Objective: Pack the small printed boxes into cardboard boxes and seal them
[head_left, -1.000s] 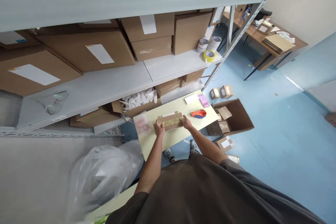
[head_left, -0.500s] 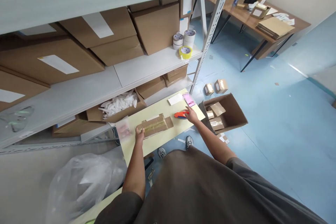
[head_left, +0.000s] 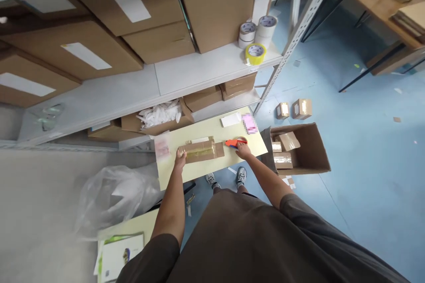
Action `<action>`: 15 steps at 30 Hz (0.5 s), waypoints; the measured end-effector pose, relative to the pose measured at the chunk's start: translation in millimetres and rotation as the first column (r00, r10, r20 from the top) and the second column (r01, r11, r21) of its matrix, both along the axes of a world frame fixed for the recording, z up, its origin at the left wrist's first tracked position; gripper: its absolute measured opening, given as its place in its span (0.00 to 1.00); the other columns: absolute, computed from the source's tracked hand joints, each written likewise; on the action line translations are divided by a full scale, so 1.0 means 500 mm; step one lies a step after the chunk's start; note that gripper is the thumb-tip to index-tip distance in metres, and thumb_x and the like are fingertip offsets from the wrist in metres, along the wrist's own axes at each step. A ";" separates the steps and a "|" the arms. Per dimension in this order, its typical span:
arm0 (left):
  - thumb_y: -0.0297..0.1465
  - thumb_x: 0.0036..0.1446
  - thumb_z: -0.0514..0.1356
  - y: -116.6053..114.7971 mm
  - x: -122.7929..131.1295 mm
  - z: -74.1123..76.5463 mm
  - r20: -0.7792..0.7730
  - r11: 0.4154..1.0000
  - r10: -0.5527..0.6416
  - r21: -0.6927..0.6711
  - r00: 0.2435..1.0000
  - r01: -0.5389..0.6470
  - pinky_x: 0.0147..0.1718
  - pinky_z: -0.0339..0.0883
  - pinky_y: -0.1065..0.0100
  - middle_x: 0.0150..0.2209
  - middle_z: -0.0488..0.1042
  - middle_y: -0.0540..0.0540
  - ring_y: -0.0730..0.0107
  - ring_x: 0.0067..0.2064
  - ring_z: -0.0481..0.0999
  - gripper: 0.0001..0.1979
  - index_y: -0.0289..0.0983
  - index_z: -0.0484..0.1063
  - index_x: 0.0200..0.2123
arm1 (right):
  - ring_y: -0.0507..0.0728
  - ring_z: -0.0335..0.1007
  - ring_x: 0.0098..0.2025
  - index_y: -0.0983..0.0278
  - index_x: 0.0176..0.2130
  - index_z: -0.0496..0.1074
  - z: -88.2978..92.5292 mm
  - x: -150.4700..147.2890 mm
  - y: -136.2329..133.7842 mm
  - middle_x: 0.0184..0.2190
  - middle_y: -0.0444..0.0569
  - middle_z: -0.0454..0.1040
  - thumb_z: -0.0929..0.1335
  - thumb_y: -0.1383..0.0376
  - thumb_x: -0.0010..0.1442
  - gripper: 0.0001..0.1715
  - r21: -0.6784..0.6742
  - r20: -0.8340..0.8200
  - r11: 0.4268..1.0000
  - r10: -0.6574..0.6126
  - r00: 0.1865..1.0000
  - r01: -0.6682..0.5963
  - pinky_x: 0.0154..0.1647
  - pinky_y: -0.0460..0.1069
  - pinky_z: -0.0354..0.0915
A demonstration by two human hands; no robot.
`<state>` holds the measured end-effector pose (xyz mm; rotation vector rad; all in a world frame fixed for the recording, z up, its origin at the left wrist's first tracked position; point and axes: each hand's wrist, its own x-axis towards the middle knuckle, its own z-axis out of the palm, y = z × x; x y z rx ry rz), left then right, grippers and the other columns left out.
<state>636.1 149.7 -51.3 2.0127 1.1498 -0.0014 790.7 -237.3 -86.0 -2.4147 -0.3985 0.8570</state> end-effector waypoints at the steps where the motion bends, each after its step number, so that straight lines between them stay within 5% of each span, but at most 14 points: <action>1: 0.42 0.66 0.65 -0.005 0.000 0.001 -0.005 0.999 0.015 -0.040 1.000 -0.015 0.63 0.69 0.59 0.60 0.79 0.39 0.57 0.62 0.77 0.37 0.39 0.58 0.74 | 0.71 0.66 0.67 0.71 0.61 0.71 -0.006 0.002 0.008 0.61 0.70 0.74 0.72 0.68 0.62 0.29 -0.033 -0.001 0.999 -0.009 1.000 0.009 0.72 0.62 0.55; 8: 0.38 0.67 0.61 -0.014 -0.006 -0.006 0.026 0.988 0.037 -0.148 0.999 -0.033 0.68 0.62 0.60 0.71 0.68 0.36 0.55 0.71 0.68 0.35 0.37 0.59 0.74 | 0.72 0.74 0.59 0.66 0.62 0.68 0.004 0.007 0.015 0.52 0.67 0.79 0.66 0.60 0.71 0.23 0.005 0.029 0.995 -0.099 0.995 0.099 0.64 0.64 0.62; 15: 0.34 0.68 0.58 -0.018 -0.004 -0.012 0.052 0.984 0.018 -0.177 0.998 -0.009 0.69 0.61 0.58 0.71 0.68 0.36 0.55 0.71 0.68 0.34 0.37 0.57 0.75 | 0.71 0.73 0.60 0.65 0.66 0.65 0.146 -0.039 0.084 0.67 0.66 0.70 0.66 0.52 0.70 0.33 0.233 0.210 0.969 0.030 0.977 -0.080 0.59 0.62 0.68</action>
